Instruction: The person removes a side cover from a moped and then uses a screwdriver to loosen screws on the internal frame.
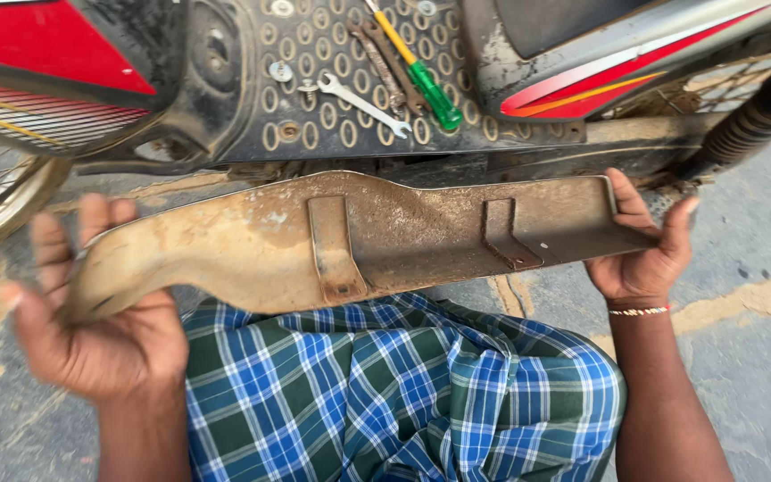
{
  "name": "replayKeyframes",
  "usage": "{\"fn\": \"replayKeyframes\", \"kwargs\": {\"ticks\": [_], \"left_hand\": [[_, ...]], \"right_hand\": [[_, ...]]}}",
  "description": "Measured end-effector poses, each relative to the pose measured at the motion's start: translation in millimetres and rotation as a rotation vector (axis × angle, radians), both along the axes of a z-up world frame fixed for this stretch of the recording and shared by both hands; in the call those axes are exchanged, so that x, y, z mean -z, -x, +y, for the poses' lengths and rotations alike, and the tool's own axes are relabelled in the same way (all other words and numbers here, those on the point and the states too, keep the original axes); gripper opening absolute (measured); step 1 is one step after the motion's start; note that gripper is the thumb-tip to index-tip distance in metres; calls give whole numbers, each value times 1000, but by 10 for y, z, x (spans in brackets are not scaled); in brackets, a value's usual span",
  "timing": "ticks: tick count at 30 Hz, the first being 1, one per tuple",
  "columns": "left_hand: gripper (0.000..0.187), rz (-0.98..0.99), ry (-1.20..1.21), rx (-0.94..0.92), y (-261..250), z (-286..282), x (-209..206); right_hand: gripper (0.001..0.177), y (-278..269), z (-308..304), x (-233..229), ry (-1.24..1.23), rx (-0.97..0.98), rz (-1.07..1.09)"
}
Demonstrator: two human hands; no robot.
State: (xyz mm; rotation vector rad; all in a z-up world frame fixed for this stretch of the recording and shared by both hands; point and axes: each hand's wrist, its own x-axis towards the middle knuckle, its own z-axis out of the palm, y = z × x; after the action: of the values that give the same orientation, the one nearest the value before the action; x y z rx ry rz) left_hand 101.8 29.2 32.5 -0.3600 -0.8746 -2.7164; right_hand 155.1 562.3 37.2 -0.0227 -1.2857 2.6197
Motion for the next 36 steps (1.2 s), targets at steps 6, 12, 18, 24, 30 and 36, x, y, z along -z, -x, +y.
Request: {"fn": "replayKeyframes", "kwargs": {"ticks": [6, 12, 18, 24, 30, 36], "left_hand": [[76, 63, 242, -197, -226, 254, -350], [90, -20, 360, -192, -405, 255, -664], [89, 121, 284, -236, -307, 202, -700], [86, -141, 277, -300, -614, 186, -850], [82, -214, 234, -331, -789, -70, -865], [81, -95, 215, -363, -700, -352, -742]], "right_hand": [[88, 69, 84, 150, -23, 2, -89], [84, 138, 54, 197, -75, -23, -137], [62, 155, -97, 138, 68, -112, -112], [59, 274, -629, -40, 82, -301, -206], [67, 429, -1266, -363, -3, -469, -201], [72, 599, -1942, -473, -149, -563, -278]]}}
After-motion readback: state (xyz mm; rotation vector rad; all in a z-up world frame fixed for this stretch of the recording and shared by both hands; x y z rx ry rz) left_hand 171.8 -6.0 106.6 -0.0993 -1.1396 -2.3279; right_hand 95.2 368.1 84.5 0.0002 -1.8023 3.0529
